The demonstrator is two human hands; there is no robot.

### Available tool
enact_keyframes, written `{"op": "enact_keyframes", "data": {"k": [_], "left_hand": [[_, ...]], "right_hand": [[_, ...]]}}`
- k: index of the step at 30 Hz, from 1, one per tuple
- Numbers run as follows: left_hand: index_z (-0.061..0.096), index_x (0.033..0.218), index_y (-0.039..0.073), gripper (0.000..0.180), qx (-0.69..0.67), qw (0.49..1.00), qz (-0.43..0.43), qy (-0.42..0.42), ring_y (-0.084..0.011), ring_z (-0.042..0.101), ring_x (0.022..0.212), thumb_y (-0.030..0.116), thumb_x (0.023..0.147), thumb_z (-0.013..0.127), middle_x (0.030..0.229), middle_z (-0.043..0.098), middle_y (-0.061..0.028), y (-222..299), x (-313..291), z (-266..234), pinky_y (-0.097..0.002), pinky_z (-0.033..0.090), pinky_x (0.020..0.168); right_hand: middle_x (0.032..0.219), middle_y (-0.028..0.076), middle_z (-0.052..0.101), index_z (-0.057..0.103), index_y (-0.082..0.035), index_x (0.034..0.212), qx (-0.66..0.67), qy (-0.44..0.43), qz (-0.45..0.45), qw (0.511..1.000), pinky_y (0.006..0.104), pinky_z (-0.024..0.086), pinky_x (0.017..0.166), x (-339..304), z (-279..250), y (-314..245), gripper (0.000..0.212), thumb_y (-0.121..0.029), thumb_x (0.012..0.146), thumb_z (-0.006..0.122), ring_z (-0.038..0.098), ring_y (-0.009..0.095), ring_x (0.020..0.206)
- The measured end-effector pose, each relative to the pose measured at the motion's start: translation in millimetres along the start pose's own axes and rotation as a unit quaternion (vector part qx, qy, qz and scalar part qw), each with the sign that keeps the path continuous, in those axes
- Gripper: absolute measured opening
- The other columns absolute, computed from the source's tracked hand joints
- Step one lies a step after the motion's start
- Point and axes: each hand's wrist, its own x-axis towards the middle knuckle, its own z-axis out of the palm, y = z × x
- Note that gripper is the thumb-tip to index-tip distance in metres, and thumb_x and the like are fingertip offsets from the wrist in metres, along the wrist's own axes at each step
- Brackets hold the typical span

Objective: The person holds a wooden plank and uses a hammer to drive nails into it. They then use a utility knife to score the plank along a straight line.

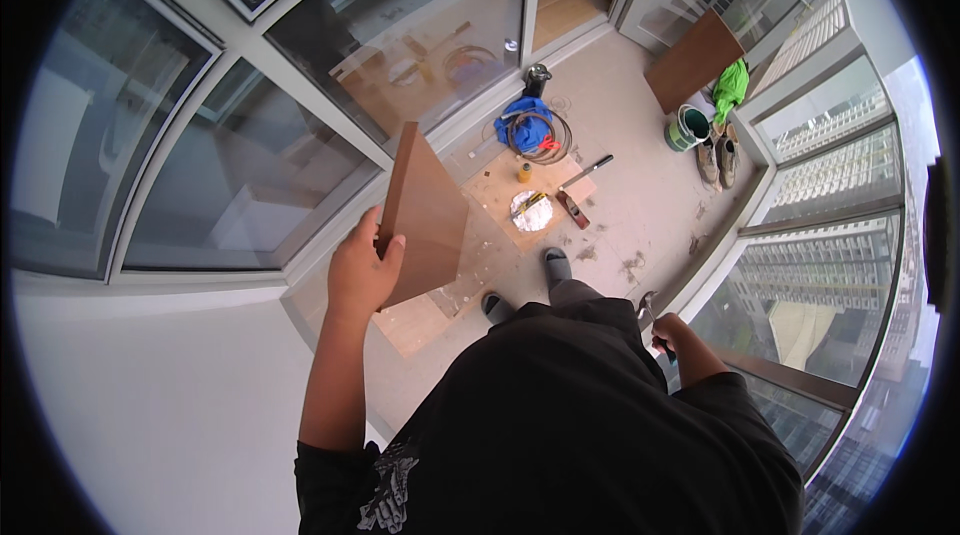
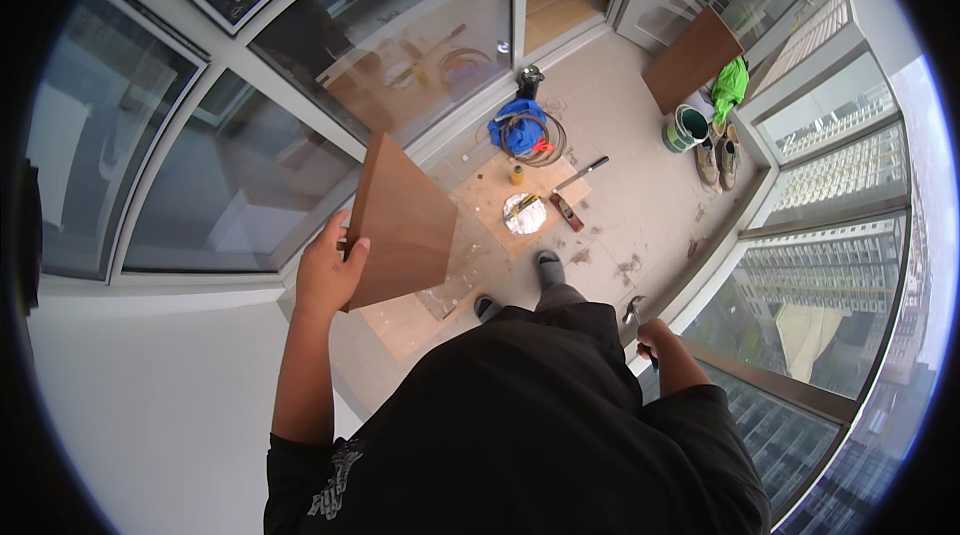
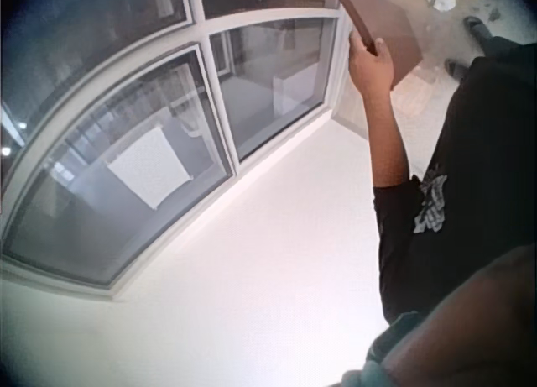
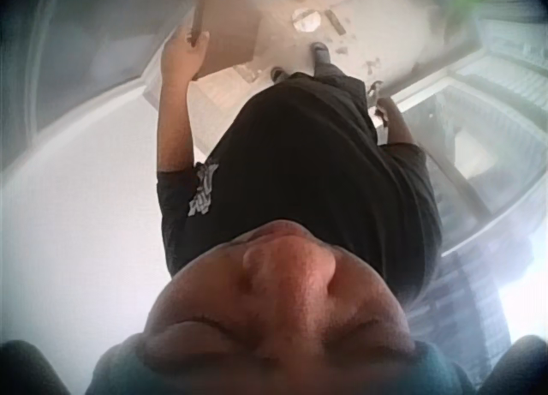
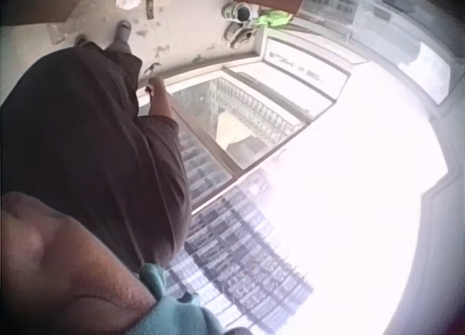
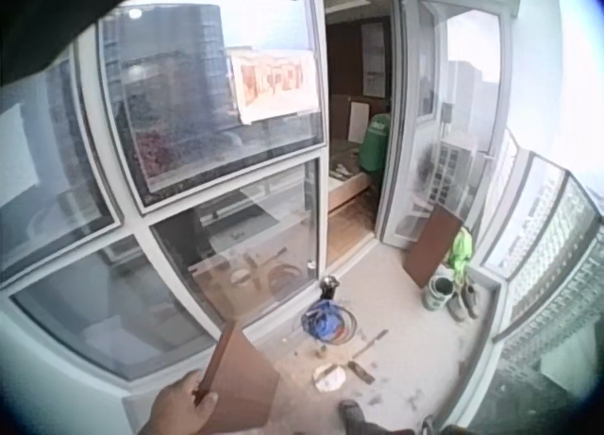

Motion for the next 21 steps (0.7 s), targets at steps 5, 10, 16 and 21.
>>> {"op": "enact_keyframes", "data": {"k": [5, 10, 16, 21], "left_hand": [[0.055, 0.125, 0.003, 0.050, 0.001, 0.998, -0.060, -0.027, -0.0386, 0.067, 0.100, 0.031, 0.086, 0.069, 0.108, 0.069, -0.0211, 14.7, 43.0, 13.5, -0.0448, 0.052, 0.086], [0.055, 0.121, 0.003, 0.048, 0.039, 0.990, -0.136, -0.023, -0.0398, 0.066, 0.103, 0.031, 0.085, 0.071, 0.109, 0.069, -0.0215, 26.2, 61.2, 32.9, -0.0452, 0.051, 0.087], [0.058, 0.120, 0.001, 0.049, 0.042, 0.979, -0.193, 0.048, -0.0356, 0.068, 0.097, 0.029, 0.083, 0.074, 0.105, 0.070, -0.0199, 27.0, 73.4, 43.4, -0.0410, 0.051, 0.087], [0.063, 0.111, -0.003, 0.042, 0.052, 0.971, -0.231, 0.042, -0.0324, 0.069, 0.092, 0.025, 0.083, 0.076, 0.102, 0.071, -0.0190, 22.1, 75.6, 40.1, -0.0388, 0.052, 0.085]], "right_hand": [[0.068, 0.020, 0.061, 0.060, 0.006, 0.094, -0.091, -0.013, 0.001, 0.996, 0.0442, 0.054, 0.046, -14.2, -15.3, -58.3, 0.018, -0.011, 0.096, 0.056, 0.067, 0.032, 0.059], [0.065, 0.018, 0.060, 0.059, 0.006, 0.081, -0.175, -0.099, -0.032, 0.979, 0.0413, 0.054, 0.047, 53.5, -17.1, -96.3, 0.024, -0.005, 0.093, 0.042, 0.065, 0.029, 0.056], [0.065, 0.016, 0.060, 0.059, 0.009, 0.087, -0.187, -0.133, 0.000, 0.973, 0.0405, 0.051, 0.048, 111.1, -17.2, -148.8, 0.023, -0.006, 0.090, 0.042, 0.063, 0.028, 0.056], [0.066, 0.017, 0.061, 0.062, 0.010, 0.096, -0.326, -0.161, -0.033, 0.931, 0.0382, 0.050, 0.050, 134.9, -16.1, -222.7, 0.026, -0.007, 0.087, 0.043, 0.062, 0.026, 0.055]]}}
